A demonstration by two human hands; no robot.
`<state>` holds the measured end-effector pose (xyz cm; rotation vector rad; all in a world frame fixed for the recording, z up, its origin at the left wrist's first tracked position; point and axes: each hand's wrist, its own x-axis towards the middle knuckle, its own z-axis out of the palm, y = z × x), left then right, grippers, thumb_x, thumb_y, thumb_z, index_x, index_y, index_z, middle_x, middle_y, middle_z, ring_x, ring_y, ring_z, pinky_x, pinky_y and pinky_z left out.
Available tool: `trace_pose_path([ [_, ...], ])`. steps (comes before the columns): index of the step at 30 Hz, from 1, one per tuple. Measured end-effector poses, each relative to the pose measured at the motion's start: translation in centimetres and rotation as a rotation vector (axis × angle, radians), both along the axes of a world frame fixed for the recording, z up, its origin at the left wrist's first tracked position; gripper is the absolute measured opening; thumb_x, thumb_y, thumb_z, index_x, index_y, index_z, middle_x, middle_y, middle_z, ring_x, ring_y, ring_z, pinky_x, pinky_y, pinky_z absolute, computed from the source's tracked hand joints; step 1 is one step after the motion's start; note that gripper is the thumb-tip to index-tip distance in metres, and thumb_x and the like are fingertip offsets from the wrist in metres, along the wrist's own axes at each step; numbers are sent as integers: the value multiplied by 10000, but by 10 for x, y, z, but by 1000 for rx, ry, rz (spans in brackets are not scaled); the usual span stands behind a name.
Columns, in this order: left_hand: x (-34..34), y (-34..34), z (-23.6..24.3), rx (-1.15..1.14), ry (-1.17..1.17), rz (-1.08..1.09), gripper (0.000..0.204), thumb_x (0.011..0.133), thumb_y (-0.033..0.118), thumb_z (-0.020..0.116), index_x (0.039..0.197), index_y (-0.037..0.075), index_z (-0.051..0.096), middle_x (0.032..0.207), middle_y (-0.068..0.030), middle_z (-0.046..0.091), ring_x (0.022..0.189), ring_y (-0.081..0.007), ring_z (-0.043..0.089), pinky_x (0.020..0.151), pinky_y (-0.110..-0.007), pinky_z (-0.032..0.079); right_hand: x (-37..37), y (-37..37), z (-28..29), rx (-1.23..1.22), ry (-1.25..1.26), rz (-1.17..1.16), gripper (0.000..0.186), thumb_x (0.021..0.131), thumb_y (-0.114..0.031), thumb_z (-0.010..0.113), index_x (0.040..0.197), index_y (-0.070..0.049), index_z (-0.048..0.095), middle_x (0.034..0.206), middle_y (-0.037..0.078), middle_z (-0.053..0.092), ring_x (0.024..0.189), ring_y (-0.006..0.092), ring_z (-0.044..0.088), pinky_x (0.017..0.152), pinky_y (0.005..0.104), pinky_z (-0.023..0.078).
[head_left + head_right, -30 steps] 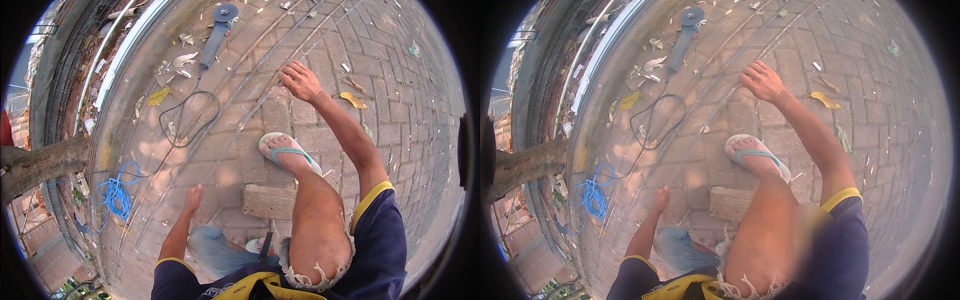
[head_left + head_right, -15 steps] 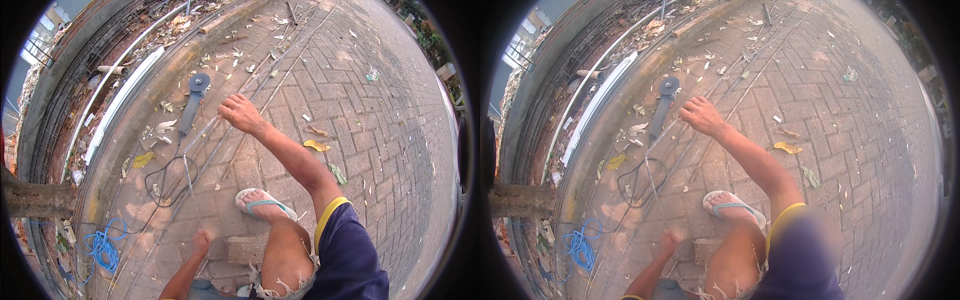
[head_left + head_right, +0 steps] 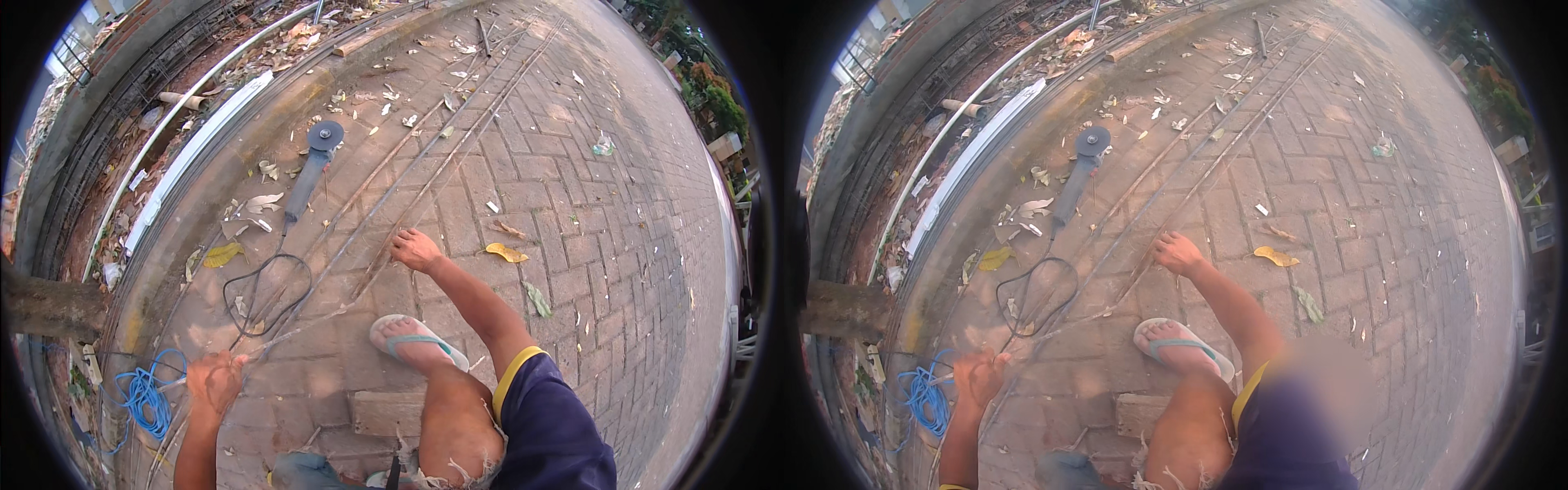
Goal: The person positions metal rods on a brick-paved surface, then uses an angle grinder to cut them into shorter pieces. After cutting, the person uses a hammer to tap the cut rods. The cut pieces remain on the ground.
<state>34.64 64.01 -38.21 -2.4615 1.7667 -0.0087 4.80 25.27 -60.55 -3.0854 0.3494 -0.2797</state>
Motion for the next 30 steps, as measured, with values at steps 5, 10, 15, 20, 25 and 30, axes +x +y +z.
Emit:
trace_pose_path([
  [5, -39, 53, -40, 105, 319, 379, 486, 899, 433, 585, 663, 12, 643, 668, -246, 613, 635, -427, 623, 569, -511, 471, 11, -15, 11, -86, -253, 33, 184, 756, -261, 650, 886, -132, 629, 917, 31, 594, 939, 229, 588, 810, 354, 484],
  [10, -116, 80, -107, 269, 735, 642, 561, 982, 440, 393, 804, 11, 707, 787, -278, 644, 781, -466, 633, 742, -551, 486, 62, -33, 52, 168, -228, -2, 149, 783, -136, 640, 919, -74, 633, 953, 109, 633, 918, 332, 597, 790, 420, 471],
  [15, -82, 104, -115, 192, 622, 709, 553, 954, 504, 439, 857, 34, 715, 886, -241, 670, 880, -417, 657, 790, -514, 506, 69, -25, 41, 223, 178, -29, 117, 848, -129, 606, 930, -46, 607, 946, 160, 584, 880, 378, 589, 719, 475, 455],
  [20, -70, 139, -122, -70, 507, 752, 445, 912, 460, 527, 826, 57, 697, 871, -231, 664, 870, -407, 652, 779, -493, 509, 29, 7, -5, 136, -21, -307, 334, 898, -183, 626, 1216, -84, 601, 1264, 160, 557, 1138, 357, 553, 869, 449, 480],
  [25, -56, 162, -128, -333, 451, 706, 337, 839, 395, 631, 781, 63, 656, 814, -164, 651, 816, -374, 639, 727, -498, 493, -31, 55, -17, 240, -84, -426, 332, 921, -228, 608, 1210, -66, 622, 1329, 156, 509, 1164, 354, 553, 856, 454, 514],
  [30, -11, 153, -120, -508, 393, 589, 240, 814, 270, 681, 757, 40, 641, 787, -143, 629, 764, -374, 620, 670, -458, 484, -105, 99, -25, 418, -254, -762, 323, 910, -147, 592, 1217, -45, 599, 1300, 175, 457, 1092, 358, 559, 845, 442, 516],
])
